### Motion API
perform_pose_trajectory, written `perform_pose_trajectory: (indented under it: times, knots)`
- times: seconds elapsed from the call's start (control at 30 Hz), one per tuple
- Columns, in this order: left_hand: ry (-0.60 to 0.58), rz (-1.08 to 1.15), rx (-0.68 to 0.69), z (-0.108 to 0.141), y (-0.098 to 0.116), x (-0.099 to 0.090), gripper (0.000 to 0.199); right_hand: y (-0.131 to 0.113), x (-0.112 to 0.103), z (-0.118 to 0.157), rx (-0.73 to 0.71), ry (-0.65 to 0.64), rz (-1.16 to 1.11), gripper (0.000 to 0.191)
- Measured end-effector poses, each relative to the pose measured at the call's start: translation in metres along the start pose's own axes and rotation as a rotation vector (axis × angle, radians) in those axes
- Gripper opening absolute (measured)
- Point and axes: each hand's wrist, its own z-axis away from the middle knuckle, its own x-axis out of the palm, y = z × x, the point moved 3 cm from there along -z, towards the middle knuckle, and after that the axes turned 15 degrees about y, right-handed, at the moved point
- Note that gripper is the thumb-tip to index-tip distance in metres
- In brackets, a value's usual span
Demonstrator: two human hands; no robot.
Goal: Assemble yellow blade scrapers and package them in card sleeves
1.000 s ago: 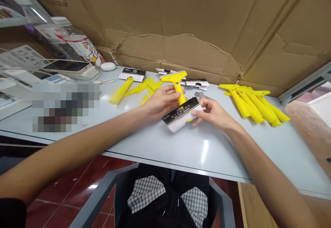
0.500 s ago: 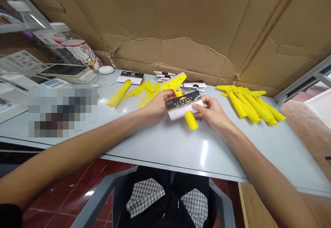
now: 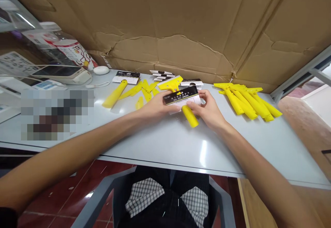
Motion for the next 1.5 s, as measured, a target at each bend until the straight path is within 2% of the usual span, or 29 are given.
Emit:
perform_pose_trajectory:
  times: [0.1,0.2,0.33,0.4,0.5,0.57,0.73,0.93,1.0,1.07,1.17,1.27,1.37,1.5]
  knots:
    - [-0.001,0.038,0.014,-0.001,-0.001,0.001,0.059,0.000,0.004,0.004,0.005,-0.023,-0.029,0.083]
    - [0.054,0.153,0.046,-0.004,0.000,0.001,0.062,-0.002,0.006,0.009,0.041,-0.050,-0.053,0.104]
    - [0.249,0.289,0.029,-0.013,-0.003,-0.010,0.096,-0.002,0.007,0.010,0.112,-0.082,-0.021,0.112]
    - [0.311,0.263,0.040,-0.019,-0.004,-0.018,0.107,0.000,0.006,0.008,0.118,-0.097,0.029,0.111]
    - [0.342,0.226,0.062,-0.026,-0.004,-0.026,0.104,0.001,0.005,0.006,0.089,-0.128,0.107,0.097]
    - [0.312,0.189,0.080,-0.026,-0.002,-0.026,0.094,0.001,0.005,0.006,0.045,-0.161,0.156,0.087]
    - [0.221,0.055,0.160,-0.016,0.008,-0.016,0.065,0.000,0.005,0.009,-0.040,-0.247,0.318,0.075]
    - [0.144,-0.126,0.223,-0.011,0.014,-0.012,0.058,0.000,0.007,0.010,-0.041,-0.224,0.261,0.047]
    - [0.146,-0.190,0.302,-0.011,0.013,-0.014,0.057,0.000,0.007,0.008,-0.075,-0.223,0.295,0.037]
    - [0.157,-0.292,0.441,-0.010,0.013,-0.015,0.055,-0.002,0.006,0.007,-0.091,-0.213,0.328,0.031]
    - [0.203,-0.493,0.676,-0.007,0.015,-0.014,0.036,-0.006,0.005,0.007,-0.103,-0.173,0.349,0.029]
    - [0.220,-0.603,0.821,-0.004,0.016,-0.012,0.022,-0.011,0.005,0.009,-0.114,-0.143,0.353,0.026]
    - [0.161,-0.598,0.902,-0.006,0.015,-0.012,0.030,-0.014,0.004,0.012,-0.098,-0.117,0.327,0.028]
    - [0.165,-0.614,0.920,-0.007,0.011,-0.013,0.026,-0.019,0.000,0.014,-0.110,-0.100,0.306,0.048]
